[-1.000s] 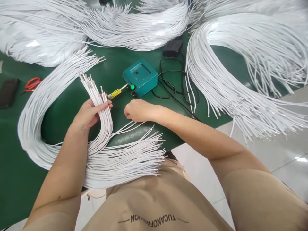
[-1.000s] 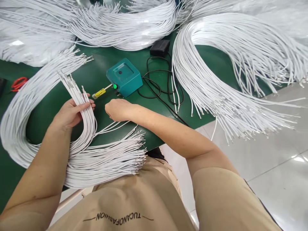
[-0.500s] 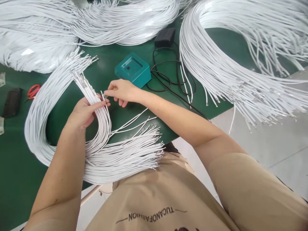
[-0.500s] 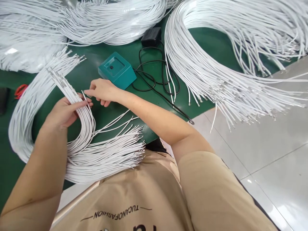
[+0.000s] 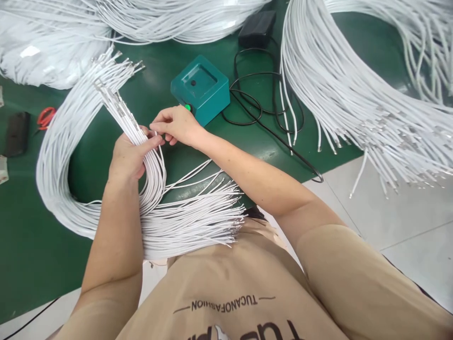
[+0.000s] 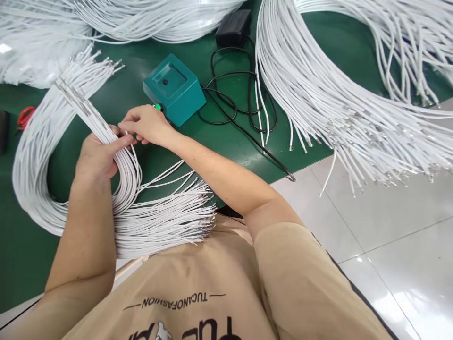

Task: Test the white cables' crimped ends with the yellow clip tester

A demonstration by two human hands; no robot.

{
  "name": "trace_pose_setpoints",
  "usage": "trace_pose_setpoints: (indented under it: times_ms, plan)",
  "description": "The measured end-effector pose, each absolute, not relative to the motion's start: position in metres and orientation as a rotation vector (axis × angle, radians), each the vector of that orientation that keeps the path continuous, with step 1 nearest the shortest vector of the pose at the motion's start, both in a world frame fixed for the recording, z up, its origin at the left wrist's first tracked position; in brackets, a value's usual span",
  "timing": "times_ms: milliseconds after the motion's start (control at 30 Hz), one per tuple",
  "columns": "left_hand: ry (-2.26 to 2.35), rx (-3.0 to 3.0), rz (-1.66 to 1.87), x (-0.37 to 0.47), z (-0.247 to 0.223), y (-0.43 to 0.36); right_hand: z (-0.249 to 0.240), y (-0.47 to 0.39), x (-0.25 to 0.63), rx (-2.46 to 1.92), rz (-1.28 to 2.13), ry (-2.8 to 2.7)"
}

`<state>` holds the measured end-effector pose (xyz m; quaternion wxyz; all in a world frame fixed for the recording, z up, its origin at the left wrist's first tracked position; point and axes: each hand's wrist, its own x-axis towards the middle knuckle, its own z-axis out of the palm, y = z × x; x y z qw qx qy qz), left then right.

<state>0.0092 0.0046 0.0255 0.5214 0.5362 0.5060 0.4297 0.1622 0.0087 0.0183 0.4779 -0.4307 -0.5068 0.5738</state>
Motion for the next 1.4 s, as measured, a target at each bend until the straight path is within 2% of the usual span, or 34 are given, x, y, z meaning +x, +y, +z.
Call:
trace_pose_setpoints:
  times_ms: [300, 533, 733, 1033, 1233, 1400]
  plan:
    - [1.077, 1.262, 1.109, 0.0065, 0.0238, 0.0034, 0.0156, 0.0041, 0.1602, -0.831, 1.745, -0.881]
    - [1.081, 1.31, 1.147, 0.0072, 0.0191, 0.0056, 0.0193, 0.004, 0.1579, -0.94, 1.648, -0.857]
    - [1.006, 1.305, 1.144, 0.0065, 0.0231, 0.0046, 0.0138, 0.0045, 0.1578, -0.736, 1.942, -0.651]
    - [1.023, 1.362, 1.062, 0.0024, 0.0226, 0.0032, 0.0184, 0.0044, 0.1625, -0.795, 1.891, -0.897]
    - [0.988, 1.363, 1.062, 0.002, 0.0226, 0.0032, 0.0176, 0.0052, 0.1652, -0.765, 1.99, -0.877]
    - [1.035, 1.352, 1.071, 0.0019, 0.0215, 0.0044, 0.0175, 0.0042, 0.1672, -0.743, 1.891, -0.905]
